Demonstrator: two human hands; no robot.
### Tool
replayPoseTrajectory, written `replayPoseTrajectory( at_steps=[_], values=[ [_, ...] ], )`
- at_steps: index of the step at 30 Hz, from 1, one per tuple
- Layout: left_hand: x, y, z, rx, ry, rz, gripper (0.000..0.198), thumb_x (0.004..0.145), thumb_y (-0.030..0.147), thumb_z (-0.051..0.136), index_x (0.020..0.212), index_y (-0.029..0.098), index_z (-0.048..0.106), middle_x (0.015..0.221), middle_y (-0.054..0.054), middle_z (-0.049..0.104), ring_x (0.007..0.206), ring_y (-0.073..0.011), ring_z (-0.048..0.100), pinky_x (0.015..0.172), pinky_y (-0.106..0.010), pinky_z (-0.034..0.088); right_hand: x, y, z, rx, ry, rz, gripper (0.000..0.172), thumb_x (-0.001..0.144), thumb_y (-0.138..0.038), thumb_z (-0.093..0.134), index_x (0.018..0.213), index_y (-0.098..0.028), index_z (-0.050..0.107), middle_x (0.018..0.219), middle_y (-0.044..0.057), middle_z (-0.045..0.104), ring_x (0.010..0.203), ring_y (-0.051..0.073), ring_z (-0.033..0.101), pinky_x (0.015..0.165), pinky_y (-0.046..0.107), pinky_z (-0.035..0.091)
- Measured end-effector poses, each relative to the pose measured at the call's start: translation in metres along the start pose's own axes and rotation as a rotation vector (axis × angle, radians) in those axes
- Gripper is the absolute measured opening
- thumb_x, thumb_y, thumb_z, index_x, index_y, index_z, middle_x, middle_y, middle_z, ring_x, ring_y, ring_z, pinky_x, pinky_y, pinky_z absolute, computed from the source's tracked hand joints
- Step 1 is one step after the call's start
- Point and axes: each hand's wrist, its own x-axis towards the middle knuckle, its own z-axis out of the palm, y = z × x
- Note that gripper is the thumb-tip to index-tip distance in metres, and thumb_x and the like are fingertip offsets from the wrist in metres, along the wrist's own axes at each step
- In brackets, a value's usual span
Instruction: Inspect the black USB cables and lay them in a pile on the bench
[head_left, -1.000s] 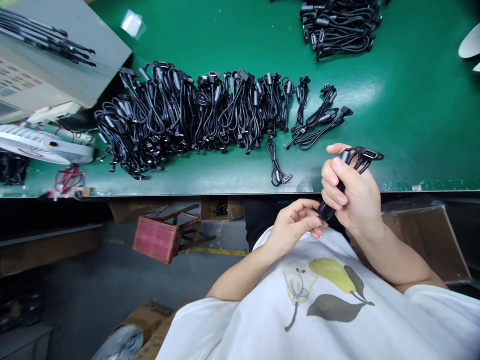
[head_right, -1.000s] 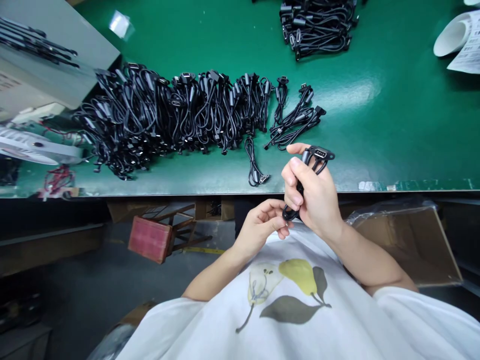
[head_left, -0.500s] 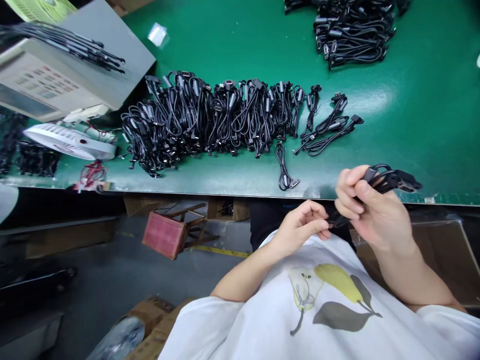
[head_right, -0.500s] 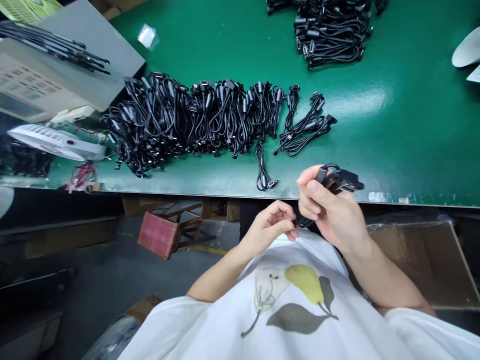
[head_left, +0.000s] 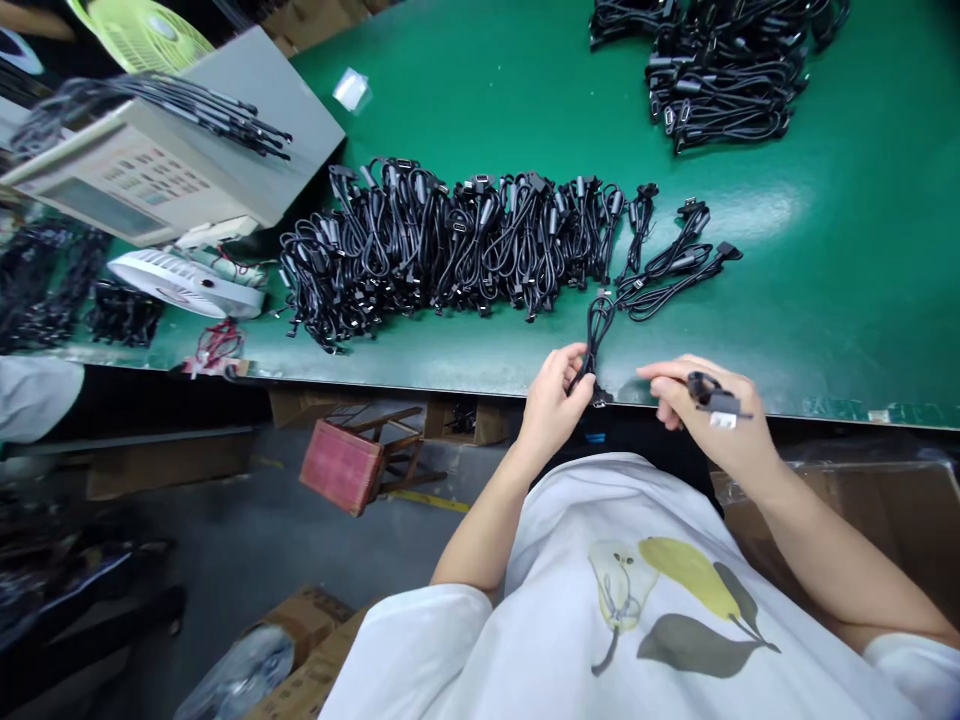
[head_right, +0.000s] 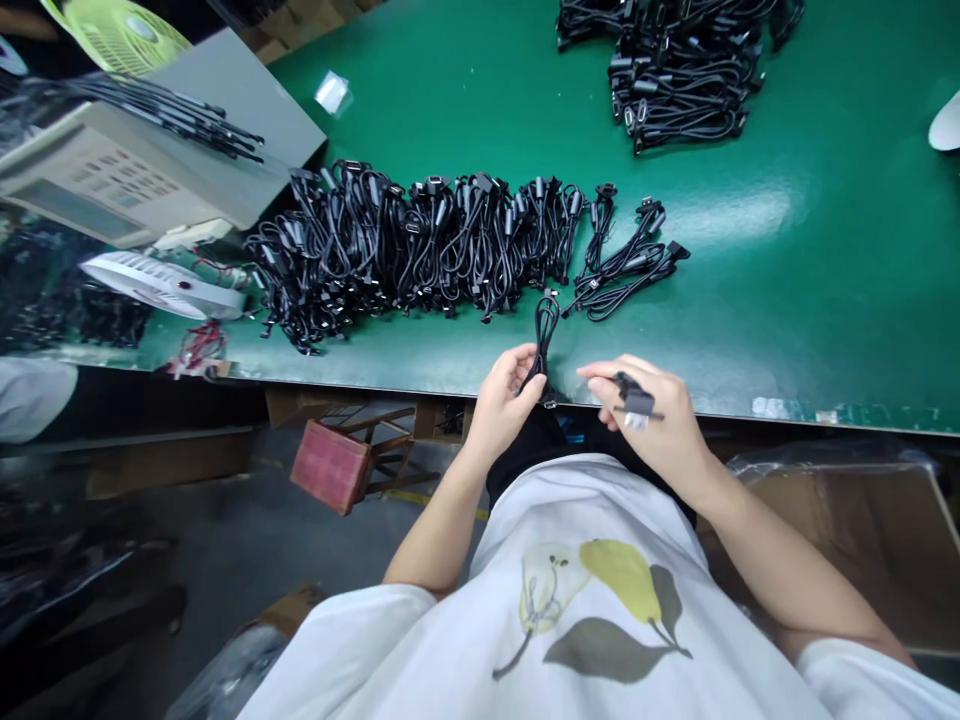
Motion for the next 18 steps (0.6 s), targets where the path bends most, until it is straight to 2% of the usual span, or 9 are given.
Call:
replayPoseTrajectory(
  at_steps=[1, 3, 5, 6, 8, 9, 11, 14, 18],
  values=[
    [-0.006, 0.007, -0.003, -0.009, -0.026, 0.036, 0.032, 0.089, 0.018, 0.058, 0.122, 0.018, 0.058, 0.099, -0.004, 0.058, 0.085, -0.0140, 0.054, 0.081, -0.026, 0.044, 0.002, 0.000, 0.000, -0.083, 0.019, -0.134, 0.020, 0.097, -0.022, 0.057, 0.111, -0.024, 0.072, 0.098, 0.006, 0.070, 0.078, 0.016, 0.068, 0.073, 0.030, 0.055],
    [-0.014, 0.021, -0.009, -0.005, -0.133, 0.118, 0.026, 0.089, 0.016, 0.058, 0.115, 0.019, 0.063, 0.098, -0.004, 0.059, 0.088, -0.0149, 0.055, 0.081, -0.026, 0.044, 0.007, -0.002, 0.000, -0.299, 0.002, -0.408, 0.028, 0.097, -0.016, 0.055, 0.120, -0.025, 0.068, 0.126, 0.010, 0.066, 0.112, 0.025, 0.065, 0.099, 0.043, 0.049],
    [-0.018, 0.030, -0.016, -0.011, -0.263, 0.179, 0.022, 0.088, 0.012, 0.058, 0.107, 0.020, 0.066, 0.096, -0.003, 0.060, 0.091, -0.0158, 0.057, 0.082, -0.027, 0.044, 0.012, -0.003, 0.001, -0.493, -0.150, -0.555, 0.032, 0.097, -0.012, 0.051, 0.124, -0.021, 0.065, 0.125, 0.011, 0.068, 0.119, 0.028, 0.062, 0.111, 0.053, 0.038],
    [-0.019, 0.032, -0.018, -0.041, -0.302, 0.181, 0.021, 0.088, 0.012, 0.059, 0.106, 0.020, 0.067, 0.096, -0.003, 0.061, 0.092, -0.0161, 0.057, 0.084, -0.027, 0.044, 0.014, -0.003, 0.000, -0.554, -0.245, -0.555, 0.031, 0.097, -0.011, 0.049, 0.124, -0.019, 0.065, 0.117, 0.012, 0.071, 0.112, 0.027, 0.065, 0.109, 0.053, 0.039],
    [-0.021, 0.029, -0.022, -0.188, -0.282, 0.111, 0.025, 0.087, 0.016, 0.064, 0.111, 0.021, 0.065, 0.104, -0.005, 0.062, 0.095, -0.0164, 0.058, 0.088, -0.028, 0.046, 0.014, -0.001, 0.000, -0.589, -0.350, -0.460, 0.026, 0.097, -0.014, 0.049, 0.118, -0.015, 0.066, 0.101, 0.010, 0.075, 0.093, 0.025, 0.070, 0.095, 0.043, 0.050],
    [-0.022, 0.026, -0.023, -0.295, -0.242, 0.057, 0.032, 0.086, 0.019, 0.068, 0.117, 0.022, 0.063, 0.110, -0.006, 0.061, 0.099, -0.0166, 0.058, 0.090, -0.028, 0.046, 0.013, 0.000, -0.001, -0.571, -0.343, -0.392, 0.023, 0.098, -0.017, 0.050, 0.114, -0.015, 0.066, 0.098, 0.010, 0.075, 0.088, 0.024, 0.070, 0.086, 0.038, 0.053],
    [-0.025, 0.020, -0.022, -0.499, -0.170, -0.042, 0.046, 0.082, 0.023, 0.075, 0.124, 0.022, 0.058, 0.118, -0.007, 0.059, 0.101, -0.0163, 0.058, 0.090, -0.027, 0.047, 0.008, 0.001, -0.001, -0.498, -0.237, -0.269, 0.018, 0.099, -0.023, 0.053, 0.107, -0.016, 0.067, 0.099, 0.009, 0.075, 0.085, 0.023, 0.070, 0.075, 0.033, 0.052],
    [-0.030, 0.017, -0.016, -0.674, -0.128, -0.140, 0.045, 0.078, 0.025, 0.080, 0.117, 0.021, 0.058, 0.101, -0.004, 0.061, 0.088, -0.0121, 0.058, 0.081, -0.023, 0.049, -0.002, -0.001, 0.001, -0.345, -0.084, -0.135, 0.014, 0.098, -0.027, 0.056, 0.100, -0.019, 0.067, 0.092, 0.005, 0.074, 0.080, 0.020, 0.069, 0.072, 0.030, 0.049],
    [-0.031, 0.026, -0.006, -0.795, -0.015, -0.167, 0.041, 0.076, 0.026, 0.082, 0.108, 0.021, 0.057, 0.094, -0.001, 0.062, 0.080, -0.0093, 0.060, 0.076, -0.020, 0.049, -0.014, -0.009, 0.010, -0.190, -0.050, 0.021, 0.014, 0.096, -0.033, 0.060, 0.096, -0.021, 0.067, 0.087, 0.003, 0.073, 0.073, 0.018, 0.068, 0.070, 0.029, 0.049]
  ],
)
